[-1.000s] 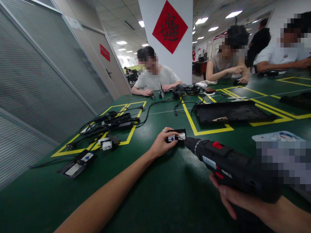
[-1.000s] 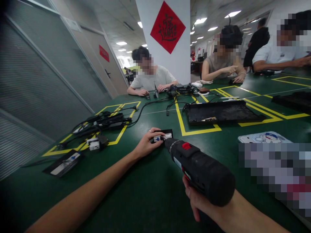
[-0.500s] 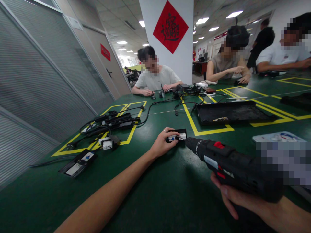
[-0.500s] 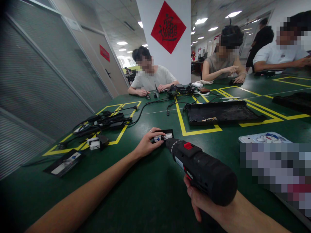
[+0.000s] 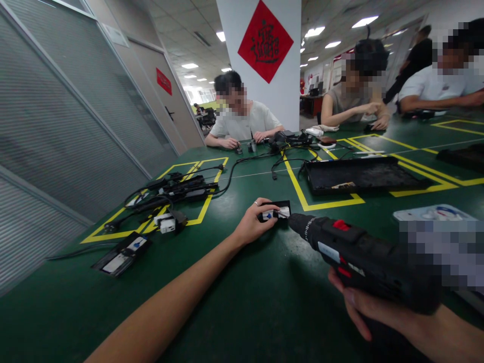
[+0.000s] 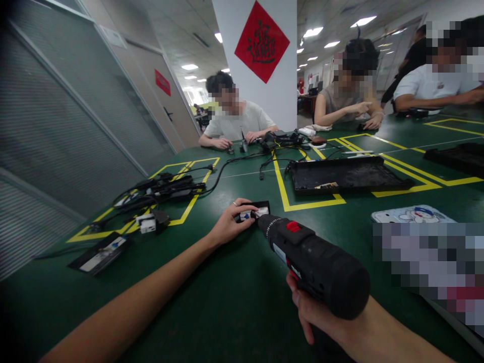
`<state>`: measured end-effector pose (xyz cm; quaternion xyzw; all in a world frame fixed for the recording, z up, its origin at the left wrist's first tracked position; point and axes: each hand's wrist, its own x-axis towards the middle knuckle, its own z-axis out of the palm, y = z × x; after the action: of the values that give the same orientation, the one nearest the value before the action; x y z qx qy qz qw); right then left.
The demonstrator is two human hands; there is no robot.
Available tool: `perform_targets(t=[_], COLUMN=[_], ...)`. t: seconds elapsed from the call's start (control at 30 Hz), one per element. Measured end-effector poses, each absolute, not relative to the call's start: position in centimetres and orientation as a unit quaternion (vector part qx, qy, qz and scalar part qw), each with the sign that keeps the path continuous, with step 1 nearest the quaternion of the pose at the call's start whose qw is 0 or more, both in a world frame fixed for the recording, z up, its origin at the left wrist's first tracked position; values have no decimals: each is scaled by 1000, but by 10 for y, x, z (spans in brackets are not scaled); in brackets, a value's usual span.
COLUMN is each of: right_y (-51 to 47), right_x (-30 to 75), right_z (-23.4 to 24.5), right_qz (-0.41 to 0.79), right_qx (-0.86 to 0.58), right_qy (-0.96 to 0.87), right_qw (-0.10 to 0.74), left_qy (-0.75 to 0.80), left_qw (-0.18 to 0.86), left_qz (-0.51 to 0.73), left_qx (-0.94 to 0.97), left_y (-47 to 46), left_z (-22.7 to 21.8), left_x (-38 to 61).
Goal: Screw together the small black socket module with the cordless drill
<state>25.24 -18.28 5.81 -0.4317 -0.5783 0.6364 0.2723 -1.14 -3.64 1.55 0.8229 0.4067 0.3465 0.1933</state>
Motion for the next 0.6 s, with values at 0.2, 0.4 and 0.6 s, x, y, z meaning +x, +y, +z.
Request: perform_targets(t=[0.2, 0.4, 0.6], right_y=[-177, -177, -181], right_x=[246, 245, 250], right_z=[43, 44, 50], right_qz=[651, 644, 649], right_qx=[-415, -443, -438], right_qy=[-571, -564, -557], right_qw=[278, 266, 276], left_qy=[409, 410, 414], left_qw=[195, 195, 202], left_qz=[342, 341, 336], left_qx=[823, 823, 821], left_y=[-38, -38, -39], left_z=[18, 19, 21], left_x=[-11, -10, -11])
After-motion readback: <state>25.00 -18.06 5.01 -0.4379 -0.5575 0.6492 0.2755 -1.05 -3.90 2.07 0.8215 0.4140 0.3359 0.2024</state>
